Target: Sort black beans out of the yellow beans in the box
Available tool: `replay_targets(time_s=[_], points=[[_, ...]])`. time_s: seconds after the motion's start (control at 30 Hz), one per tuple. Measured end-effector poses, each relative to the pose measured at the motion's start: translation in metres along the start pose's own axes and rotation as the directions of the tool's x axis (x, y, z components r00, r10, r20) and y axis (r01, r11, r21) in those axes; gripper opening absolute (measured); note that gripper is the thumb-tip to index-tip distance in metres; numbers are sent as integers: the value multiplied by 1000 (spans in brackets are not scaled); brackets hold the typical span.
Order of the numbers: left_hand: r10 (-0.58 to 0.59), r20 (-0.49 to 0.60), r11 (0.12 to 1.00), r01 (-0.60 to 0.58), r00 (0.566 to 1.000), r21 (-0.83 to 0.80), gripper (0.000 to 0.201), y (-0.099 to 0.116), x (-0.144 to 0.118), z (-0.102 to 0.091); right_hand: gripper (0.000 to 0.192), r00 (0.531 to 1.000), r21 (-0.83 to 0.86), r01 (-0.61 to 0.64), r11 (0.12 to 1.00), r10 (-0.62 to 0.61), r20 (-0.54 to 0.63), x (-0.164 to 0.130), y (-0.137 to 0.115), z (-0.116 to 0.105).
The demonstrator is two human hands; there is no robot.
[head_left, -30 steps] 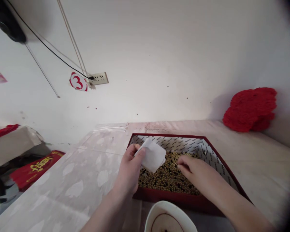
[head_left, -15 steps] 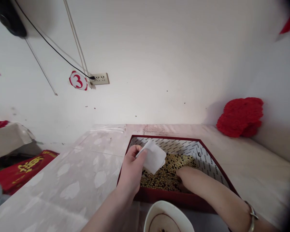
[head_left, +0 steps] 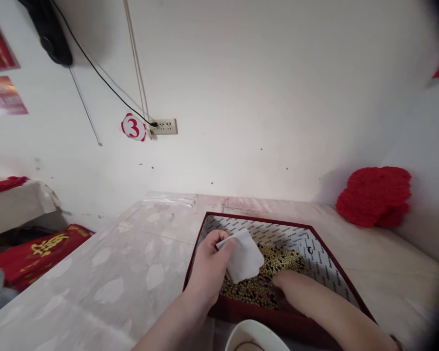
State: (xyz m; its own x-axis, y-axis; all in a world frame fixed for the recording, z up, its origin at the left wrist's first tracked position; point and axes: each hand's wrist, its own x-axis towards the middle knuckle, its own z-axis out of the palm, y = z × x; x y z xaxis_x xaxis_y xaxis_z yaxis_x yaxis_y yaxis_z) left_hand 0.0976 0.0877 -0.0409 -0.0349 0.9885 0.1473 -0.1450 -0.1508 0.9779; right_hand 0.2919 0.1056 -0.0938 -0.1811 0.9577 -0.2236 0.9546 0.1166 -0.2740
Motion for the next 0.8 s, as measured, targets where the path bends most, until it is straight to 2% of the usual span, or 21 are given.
replay_targets(time_s=[0.13, 0.33, 0.47, 0.53, 0.67, 0.8], points=[[0, 14, 999, -1, 1000, 54, 20, 0, 0, 0, 11, 987, 13, 90, 996, -88, -136, -13, -6, -17], [50, 65, 934, -69, 997, 350, 23, 3, -3, 0, 23, 959, 97, 132, 987, -102, -265, -25, -7, -27], [48, 175, 878, -125, 983, 461, 22, 8, -8, 1, 21, 928, 237, 207, 949, -115, -353, -39, -14, -31], [72, 244, 842, -190, 967, 504, 23, 10, -10, 3, 16, 926, 304, 261, 916, -149, -347, -49, -23, -31], [103, 344, 819, -276, 933, 503, 22, 13, -13, 7, 10, 897, 336, 352, 873, -212, -388, -58, -41, -26], [110, 434, 827, -325, 894, 459, 23, 17, -16, 11, 15, 862, 278, 359, 891, -202, -466, -52, -46, -17]])
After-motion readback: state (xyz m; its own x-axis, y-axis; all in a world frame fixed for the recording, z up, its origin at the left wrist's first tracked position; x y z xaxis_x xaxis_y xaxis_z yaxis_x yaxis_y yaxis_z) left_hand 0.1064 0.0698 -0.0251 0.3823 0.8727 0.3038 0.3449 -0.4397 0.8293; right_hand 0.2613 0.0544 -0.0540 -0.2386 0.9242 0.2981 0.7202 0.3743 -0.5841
